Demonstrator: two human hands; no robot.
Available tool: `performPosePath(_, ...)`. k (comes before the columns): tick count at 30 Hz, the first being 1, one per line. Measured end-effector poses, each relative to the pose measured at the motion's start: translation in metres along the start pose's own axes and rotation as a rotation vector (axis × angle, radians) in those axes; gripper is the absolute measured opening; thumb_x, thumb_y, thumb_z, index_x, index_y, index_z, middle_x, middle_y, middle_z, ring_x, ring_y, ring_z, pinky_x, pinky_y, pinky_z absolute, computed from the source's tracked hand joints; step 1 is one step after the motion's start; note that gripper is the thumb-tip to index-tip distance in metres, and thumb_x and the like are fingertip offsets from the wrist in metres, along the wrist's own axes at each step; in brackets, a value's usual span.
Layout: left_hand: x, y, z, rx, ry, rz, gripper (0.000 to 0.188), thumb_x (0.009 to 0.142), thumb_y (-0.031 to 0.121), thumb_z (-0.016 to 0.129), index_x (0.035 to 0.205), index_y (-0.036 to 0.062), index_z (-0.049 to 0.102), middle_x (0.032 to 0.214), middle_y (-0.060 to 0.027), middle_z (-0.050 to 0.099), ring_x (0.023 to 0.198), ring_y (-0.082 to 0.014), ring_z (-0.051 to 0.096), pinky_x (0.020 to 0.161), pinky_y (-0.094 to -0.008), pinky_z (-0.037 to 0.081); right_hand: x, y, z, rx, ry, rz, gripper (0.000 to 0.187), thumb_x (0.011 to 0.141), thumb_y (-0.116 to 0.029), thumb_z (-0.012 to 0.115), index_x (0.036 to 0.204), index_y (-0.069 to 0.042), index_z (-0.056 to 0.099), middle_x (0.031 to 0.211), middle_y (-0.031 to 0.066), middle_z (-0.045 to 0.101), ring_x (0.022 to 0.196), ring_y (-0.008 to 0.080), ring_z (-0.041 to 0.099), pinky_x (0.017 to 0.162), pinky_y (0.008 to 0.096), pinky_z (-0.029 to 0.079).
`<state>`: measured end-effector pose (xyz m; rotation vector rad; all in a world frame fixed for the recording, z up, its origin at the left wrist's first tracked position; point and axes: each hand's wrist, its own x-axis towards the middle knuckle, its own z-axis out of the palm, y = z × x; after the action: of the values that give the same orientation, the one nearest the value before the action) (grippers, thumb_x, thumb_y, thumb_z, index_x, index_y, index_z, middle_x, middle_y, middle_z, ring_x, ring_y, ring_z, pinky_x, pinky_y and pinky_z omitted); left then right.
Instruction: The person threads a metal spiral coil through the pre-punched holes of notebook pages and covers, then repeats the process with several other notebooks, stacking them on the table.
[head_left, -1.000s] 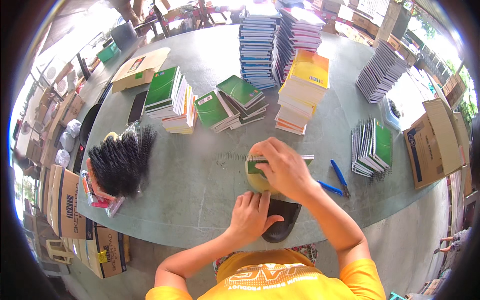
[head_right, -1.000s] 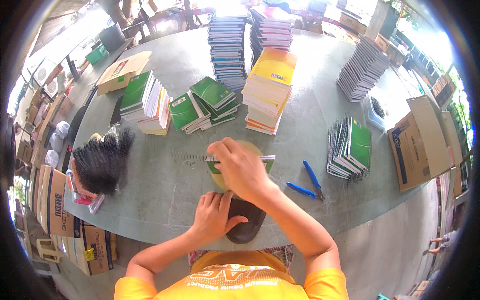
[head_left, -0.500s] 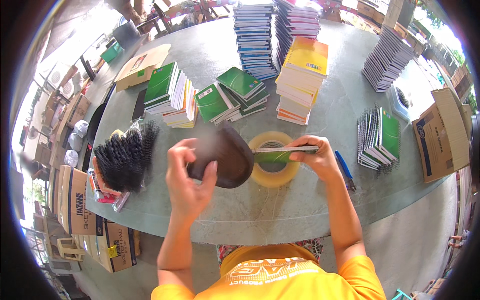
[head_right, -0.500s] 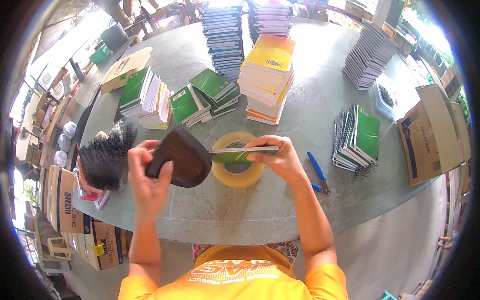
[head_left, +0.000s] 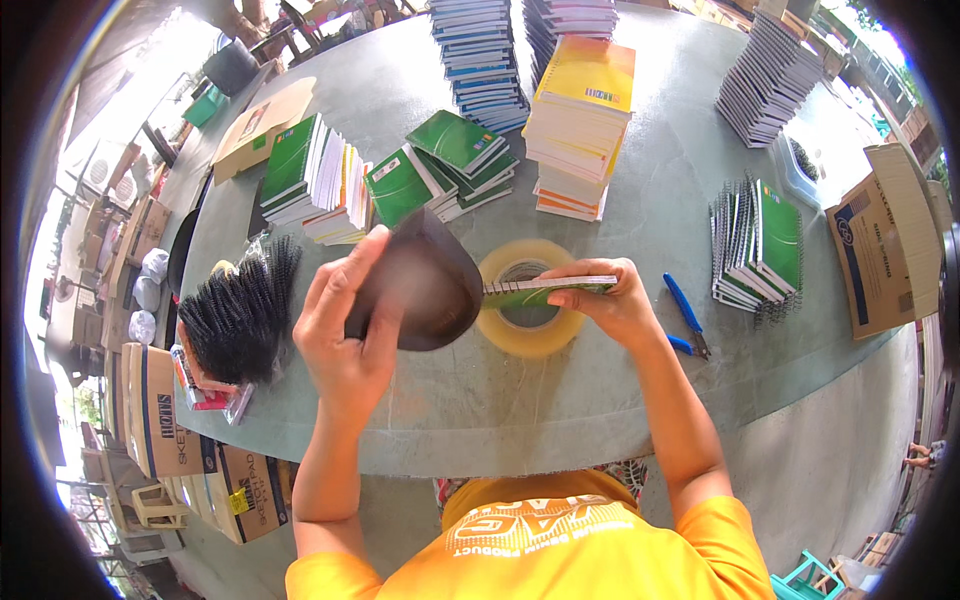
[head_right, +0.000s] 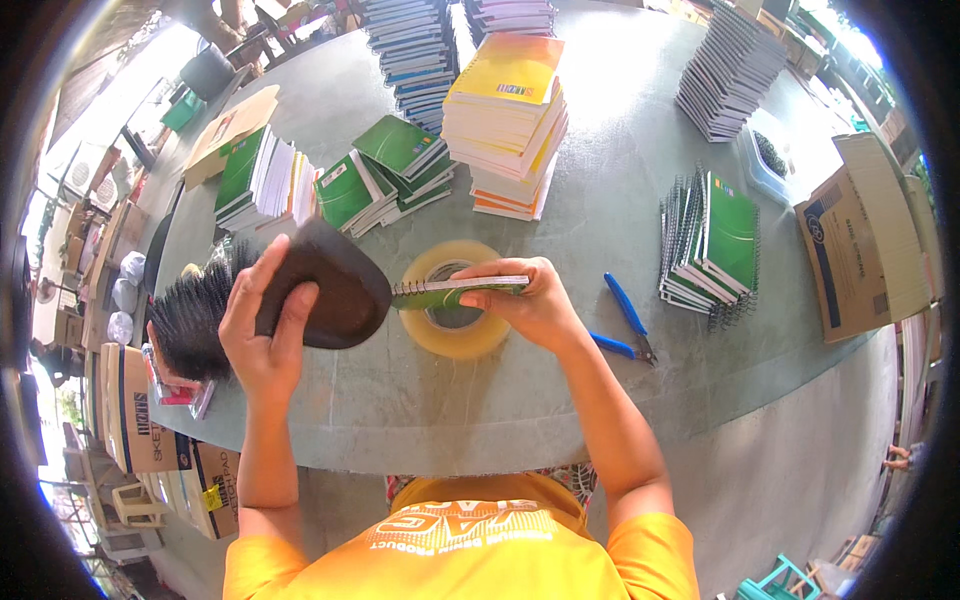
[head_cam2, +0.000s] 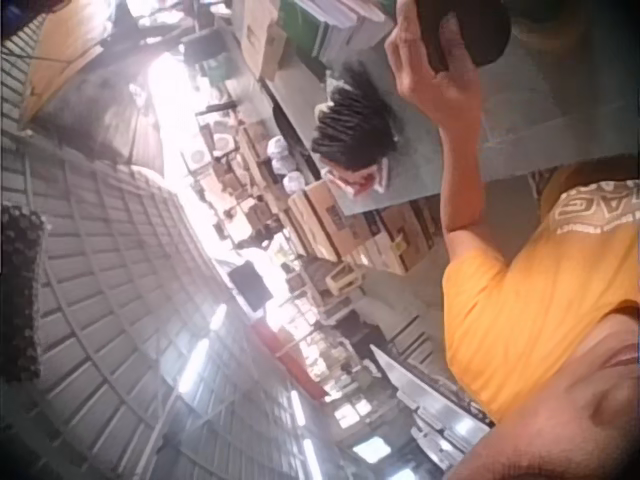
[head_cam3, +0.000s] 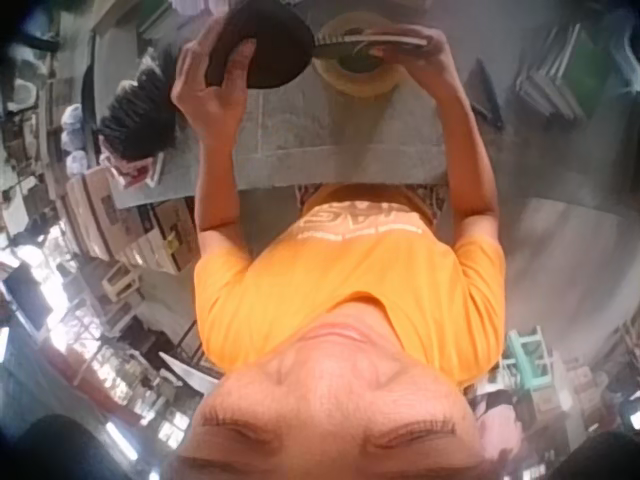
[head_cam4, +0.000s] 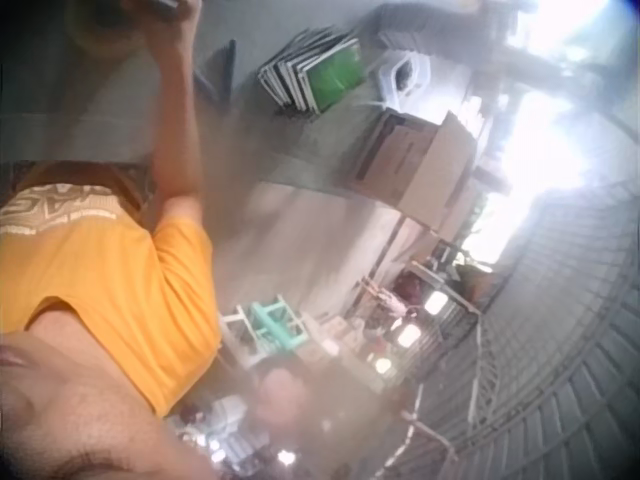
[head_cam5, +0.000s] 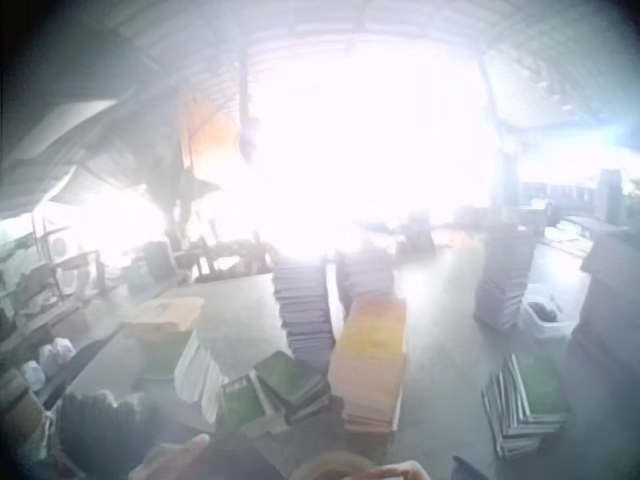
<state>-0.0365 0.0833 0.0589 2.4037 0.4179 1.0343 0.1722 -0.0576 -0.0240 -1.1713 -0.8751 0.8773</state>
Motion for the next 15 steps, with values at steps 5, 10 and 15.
performPosePath(5,-0.001,0.005,0.016,0.024,-0.180,0.103,0.042,0.073,-0.002,0.064,0.114,0.0058,0.062,0.092,-0.0120,0.063,0.076,-0.0238,0.063,0.070,-0.0328,0.051,-0.002,-0.008,0.000,-0.009,-0.019,0.128,0.023,0.077,0.005,0.067,0.099,0.001,0.068,0.092,0.0033,0.069,0.083,0.0072,0.059,0.078,0.0224,0.048)
performPosePath(10,0.004,0.012,0.023,0.022,-0.209,0.073,0.037,0.077,0.002,0.064,0.113,0.0038,0.063,0.098,-0.0147,0.064,0.083,-0.0266,0.061,0.075,-0.0334,0.049,-0.003,0.002,0.004,-0.021,-0.013,0.066,0.024,0.077,0.007,0.064,0.100,0.000,0.067,0.091,0.0038,0.068,0.082,0.0066,0.060,0.076,0.0232,0.049)
performPosePath(15,0.029,0.031,0.019,0.061,0.017,-0.007,0.032,0.076,0.005,0.070,0.107,0.0041,0.065,0.099,-0.0114,0.066,0.089,-0.0225,0.062,0.083,-0.0290,0.046,-0.003,0.007,-0.002,-0.082,-0.100,-0.014,0.029,0.074,0.011,0.063,0.101,0.000,0.067,0.093,0.0044,0.069,0.085,0.0086,0.061,0.078,0.0241,0.049)
